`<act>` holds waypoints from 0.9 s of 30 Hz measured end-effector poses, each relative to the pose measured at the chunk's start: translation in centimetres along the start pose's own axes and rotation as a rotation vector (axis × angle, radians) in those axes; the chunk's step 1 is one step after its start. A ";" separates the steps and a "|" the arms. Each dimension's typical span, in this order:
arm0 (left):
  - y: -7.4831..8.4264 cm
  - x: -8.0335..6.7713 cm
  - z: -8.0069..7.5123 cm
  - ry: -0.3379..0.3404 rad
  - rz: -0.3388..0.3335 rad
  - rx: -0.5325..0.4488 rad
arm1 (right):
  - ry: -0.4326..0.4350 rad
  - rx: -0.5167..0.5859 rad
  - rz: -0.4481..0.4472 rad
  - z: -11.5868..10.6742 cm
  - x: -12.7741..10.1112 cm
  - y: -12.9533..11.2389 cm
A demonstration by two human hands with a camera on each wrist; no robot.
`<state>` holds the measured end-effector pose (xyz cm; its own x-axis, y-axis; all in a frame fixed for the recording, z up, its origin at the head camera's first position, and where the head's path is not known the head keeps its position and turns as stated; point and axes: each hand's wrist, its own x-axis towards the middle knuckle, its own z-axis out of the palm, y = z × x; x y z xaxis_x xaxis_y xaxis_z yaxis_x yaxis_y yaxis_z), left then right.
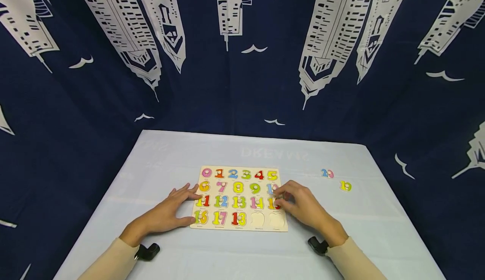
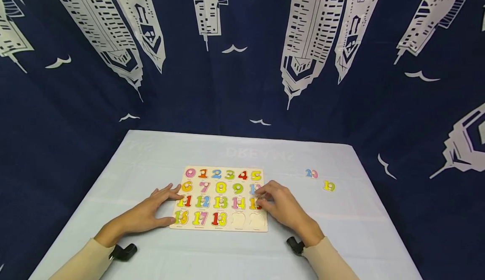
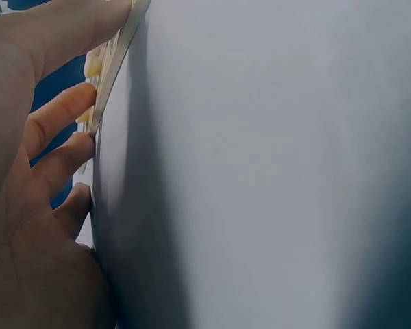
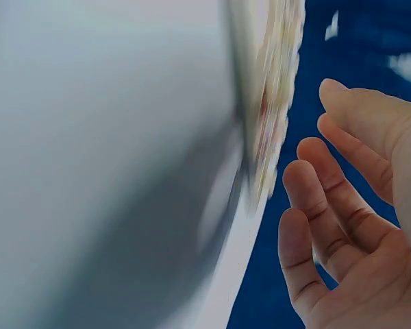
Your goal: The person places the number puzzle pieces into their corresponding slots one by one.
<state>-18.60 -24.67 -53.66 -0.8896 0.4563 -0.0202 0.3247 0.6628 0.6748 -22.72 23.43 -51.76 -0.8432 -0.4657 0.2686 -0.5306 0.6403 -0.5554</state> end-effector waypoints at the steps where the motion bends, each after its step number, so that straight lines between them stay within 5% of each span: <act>1: 0.0 -0.1 0.0 0.001 -0.007 -0.002 | 0.030 -0.024 0.019 -0.7 -0.3 0.9; 10: -0.1 -0.5 0.1 -0.001 -0.034 0.002 | 0.254 -0.217 0.193 -7.9 -3.3 9.0; 19: 0.3 -0.3 -0.1 -0.003 -0.018 -0.004 | 0.172 -0.256 0.435 -11.6 -5.0 14.1; 27: 0.5 -0.3 -0.3 -0.001 -0.027 -0.005 | 0.150 -0.226 0.516 -12.0 -5.4 15.2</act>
<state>-18.29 -24.59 -53.10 -0.8976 0.4391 -0.0396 0.2989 0.6719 0.6777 -27.31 43.04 -52.21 -0.9918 0.0221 0.1259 -0.0396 0.8834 -0.4670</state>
